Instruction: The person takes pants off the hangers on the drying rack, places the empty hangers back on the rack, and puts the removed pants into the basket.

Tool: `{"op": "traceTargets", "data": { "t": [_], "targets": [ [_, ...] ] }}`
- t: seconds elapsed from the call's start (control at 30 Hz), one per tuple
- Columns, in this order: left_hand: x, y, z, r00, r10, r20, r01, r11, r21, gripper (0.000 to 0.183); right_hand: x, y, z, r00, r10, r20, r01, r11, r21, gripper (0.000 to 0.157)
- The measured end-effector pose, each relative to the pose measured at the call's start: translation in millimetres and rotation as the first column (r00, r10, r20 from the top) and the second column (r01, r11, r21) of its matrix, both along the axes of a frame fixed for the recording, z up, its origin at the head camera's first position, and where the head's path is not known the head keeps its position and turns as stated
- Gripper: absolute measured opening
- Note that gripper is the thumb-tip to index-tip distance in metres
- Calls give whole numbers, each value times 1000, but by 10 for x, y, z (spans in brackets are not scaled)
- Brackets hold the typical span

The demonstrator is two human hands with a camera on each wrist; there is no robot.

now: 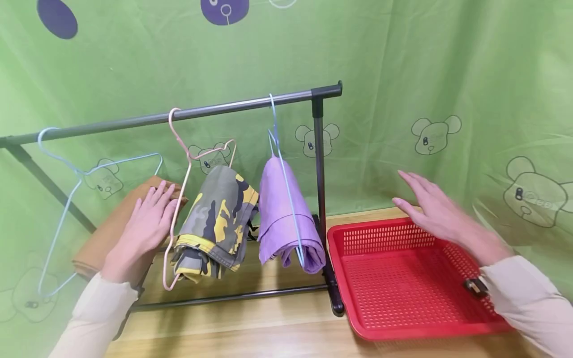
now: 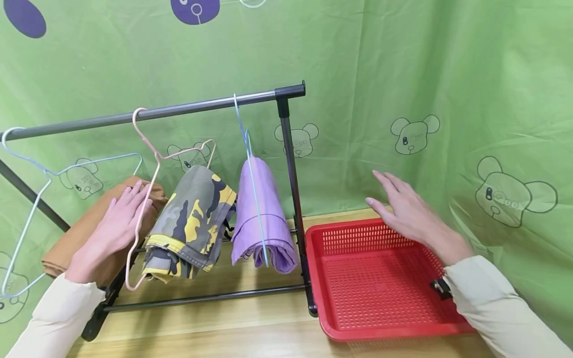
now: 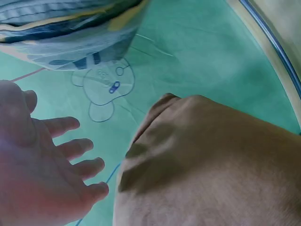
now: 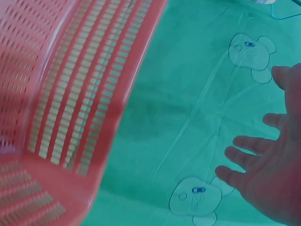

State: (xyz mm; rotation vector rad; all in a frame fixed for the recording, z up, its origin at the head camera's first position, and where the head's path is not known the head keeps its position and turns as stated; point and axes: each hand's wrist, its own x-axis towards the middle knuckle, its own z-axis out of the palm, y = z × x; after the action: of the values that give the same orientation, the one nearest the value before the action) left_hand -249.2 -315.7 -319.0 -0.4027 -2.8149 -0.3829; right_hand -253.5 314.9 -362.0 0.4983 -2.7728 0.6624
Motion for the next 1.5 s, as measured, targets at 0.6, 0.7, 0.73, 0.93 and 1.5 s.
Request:
{"op": "traceTargets", "data": {
  "t": [0.6, 0.7, 0.73, 0.93, 1.5],
  "targets": [
    [257, -19, 174, 992, -111, -56, 122, 949, 290, 54, -148, -806, 24, 988, 156, 8, -140, 905, -401, 62],
    [311, -47, 176, 993, -99, -68, 115, 945, 306, 54, -192, -977, 45, 982, 187, 10, -162, 870, -465, 60],
    [329, -56, 182, 993, -90, -71, 108, 943, 314, 54, -205, -1030, 56, 981, 195, 7, -168, 859, -483, 59],
    [422, -96, 271, 996, -31, -81, 56, 944, 324, 54, -294, -1300, 126, 966, 254, -42, -233, 792, -564, 55],
    [579, -216, 477, 962, 79, -261, 24, 929, 369, 46, -371, -1710, 130, 959, 270, -87, -266, 751, -604, 38]
  ]
}}
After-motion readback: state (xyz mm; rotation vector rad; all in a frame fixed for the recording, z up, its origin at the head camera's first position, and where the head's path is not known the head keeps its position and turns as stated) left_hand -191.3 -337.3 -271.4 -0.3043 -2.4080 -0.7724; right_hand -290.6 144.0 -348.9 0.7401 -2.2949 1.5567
